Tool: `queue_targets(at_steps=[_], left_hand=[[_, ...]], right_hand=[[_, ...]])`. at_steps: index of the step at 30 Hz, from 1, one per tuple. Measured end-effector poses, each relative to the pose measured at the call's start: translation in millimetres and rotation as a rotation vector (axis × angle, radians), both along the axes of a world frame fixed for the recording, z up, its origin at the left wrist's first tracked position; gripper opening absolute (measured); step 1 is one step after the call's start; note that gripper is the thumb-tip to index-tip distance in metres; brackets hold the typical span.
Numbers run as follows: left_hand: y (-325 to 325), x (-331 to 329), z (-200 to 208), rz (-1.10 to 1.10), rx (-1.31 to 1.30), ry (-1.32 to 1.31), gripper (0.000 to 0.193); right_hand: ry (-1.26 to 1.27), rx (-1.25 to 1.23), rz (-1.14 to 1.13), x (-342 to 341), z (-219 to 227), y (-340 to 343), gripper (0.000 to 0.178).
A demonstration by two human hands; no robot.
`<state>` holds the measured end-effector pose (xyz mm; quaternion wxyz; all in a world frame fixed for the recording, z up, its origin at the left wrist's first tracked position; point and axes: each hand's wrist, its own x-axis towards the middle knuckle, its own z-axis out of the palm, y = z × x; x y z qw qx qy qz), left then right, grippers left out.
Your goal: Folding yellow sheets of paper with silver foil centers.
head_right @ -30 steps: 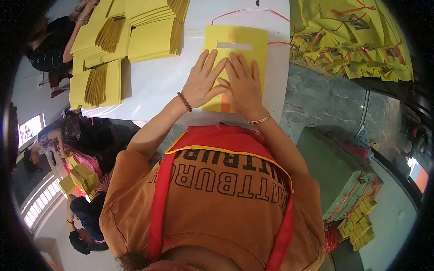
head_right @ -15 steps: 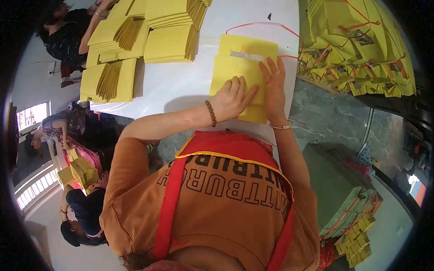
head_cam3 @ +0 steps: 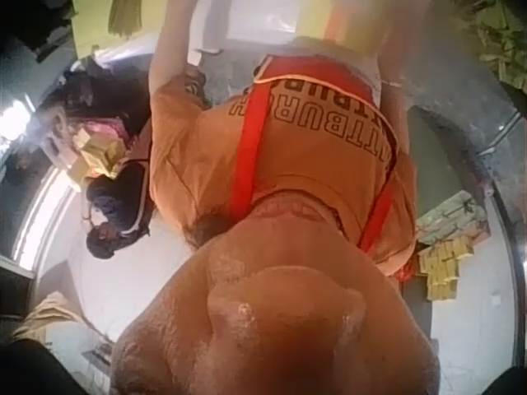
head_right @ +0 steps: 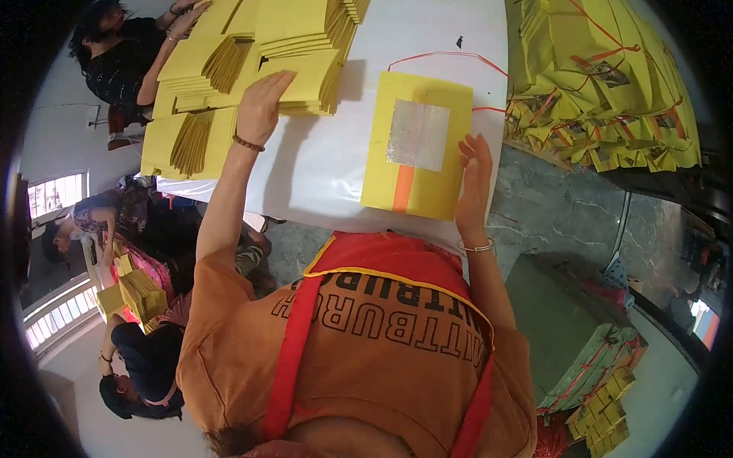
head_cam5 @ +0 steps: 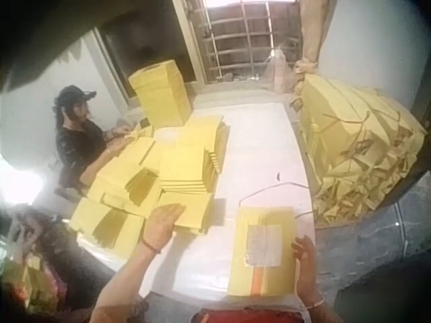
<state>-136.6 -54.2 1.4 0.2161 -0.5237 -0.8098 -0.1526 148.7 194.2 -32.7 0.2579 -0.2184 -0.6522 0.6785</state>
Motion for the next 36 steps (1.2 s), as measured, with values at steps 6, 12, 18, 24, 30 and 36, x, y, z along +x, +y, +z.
queue_targets(at_steps=[6,12,18,24,30,36], left_hand=[[-21.1,-27.4,-48.8,0.049,-0.151,-0.033,0.052],[-21.6,-33.9,-56.2,0.065,-0.303,-0.132,0.051],[-25.0,-5.6,-96.3,0.160,-0.262,-0.187,0.066],[-23.0,-0.7,-89.7,0.151,-0.248,-0.166,0.066],[-24.5,-18.1,-59.7,0.118,-0.395,-0.124,0.060],[-6.8,-7.4,-36.5,0.139,-0.322,-0.047,0.052]], right_hand=[[-0.118,0.167,0.069,-5.6,-4.9,-6.5,0.044],[-0.165,0.353,0.040,-11.6,-12.9,-6.5,0.037],[-0.230,0.670,0.023,-12.7,-9.6,-12.1,0.034],[-0.255,0.865,0.017,-13.3,-6.0,-15.6,0.031],[-0.202,0.798,0.127,-10.8,2.1,-7.1,0.029],[-0.205,0.945,0.108,-9.0,4.2,-7.8,0.027]])
